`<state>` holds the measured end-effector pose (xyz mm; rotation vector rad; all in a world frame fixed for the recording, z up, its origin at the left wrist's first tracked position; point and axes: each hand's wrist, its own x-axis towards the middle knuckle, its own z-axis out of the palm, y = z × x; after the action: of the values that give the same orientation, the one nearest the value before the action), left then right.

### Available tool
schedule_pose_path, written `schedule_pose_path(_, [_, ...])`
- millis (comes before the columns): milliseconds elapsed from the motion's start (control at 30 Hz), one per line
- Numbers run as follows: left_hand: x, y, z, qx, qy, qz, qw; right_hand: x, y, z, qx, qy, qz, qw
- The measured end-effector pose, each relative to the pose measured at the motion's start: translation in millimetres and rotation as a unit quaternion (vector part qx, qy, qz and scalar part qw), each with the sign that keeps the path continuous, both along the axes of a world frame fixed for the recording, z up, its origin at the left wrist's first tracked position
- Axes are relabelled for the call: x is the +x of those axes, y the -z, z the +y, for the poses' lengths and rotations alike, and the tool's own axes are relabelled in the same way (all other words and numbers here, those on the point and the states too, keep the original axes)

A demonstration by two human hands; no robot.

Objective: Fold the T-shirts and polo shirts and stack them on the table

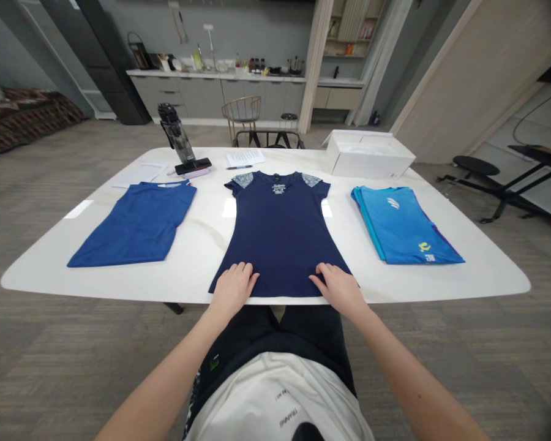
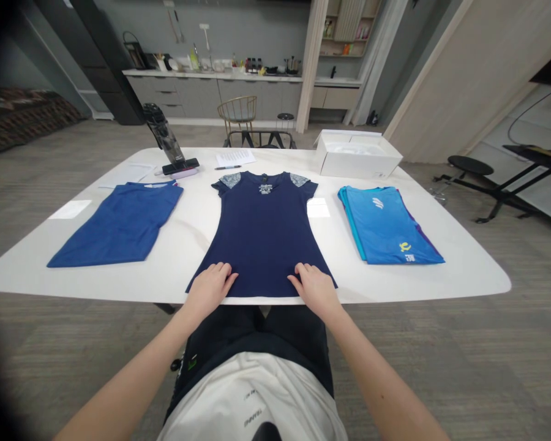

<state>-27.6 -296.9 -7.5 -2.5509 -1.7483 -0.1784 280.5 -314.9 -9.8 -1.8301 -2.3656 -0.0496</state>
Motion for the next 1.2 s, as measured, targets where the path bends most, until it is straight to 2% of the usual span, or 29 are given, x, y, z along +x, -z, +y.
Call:
schedule_pose_path(133, [0, -5.3, -3, -0.019, 0.013, -0.016, 1.000, 5, -6.2, 1, -0.031, 0.002, 0.012, 0.999])
schedule_pose_path(233, [6, -8.7, 20, 0.003, 0.040, -0.042, 0.998, 1, -11.5, 29, -0.008, -0.021, 0.041, 0.999])
schedule_pose_path(367, [23, -3.8, 79, 0.032, 0.070, -0.081, 0.994, -11, -7.4, 91, 0.032, -0.072, 0.117, 0.990])
schedule_pose_path(467, [38, 4.4, 130, 0.009, 0.047, -0.067, 0.997, -20, 1.8, 143, 0.044, -0.087, 0.151, 0.984])
schedule_pose_path(600, [50, 11.0, 192, -0.025, 0.021, -0.054, 0.998, -25, 9.8, 204, 0.031, -0.051, 0.138, 0.989])
schedule_pose_path(733, [54, 14.9, 235, -0.026, -0.002, -0.071, 0.997, -22, 13.9, 244, -0.025, 0.013, 0.091, 0.995])
schedule_pose_path(900, [51, 26.9, 252, -0.067, -0.025, -0.068, 0.995, -15, 23.7, 259, -0.091, 0.049, 0.036, 0.994])
schedule_pose_path(1033, [48, 32.1, 248, -0.060, -0.028, -0.067, 0.996, -6, 27.6, 256, -0.086, 0.069, 0.024, 0.994])
schedule_pose_path(1200, [49, 30.8, 244, -0.050, -0.041, -0.060, 0.996, -1, 26.7, 248, -0.084, 0.076, 0.025, 0.993])
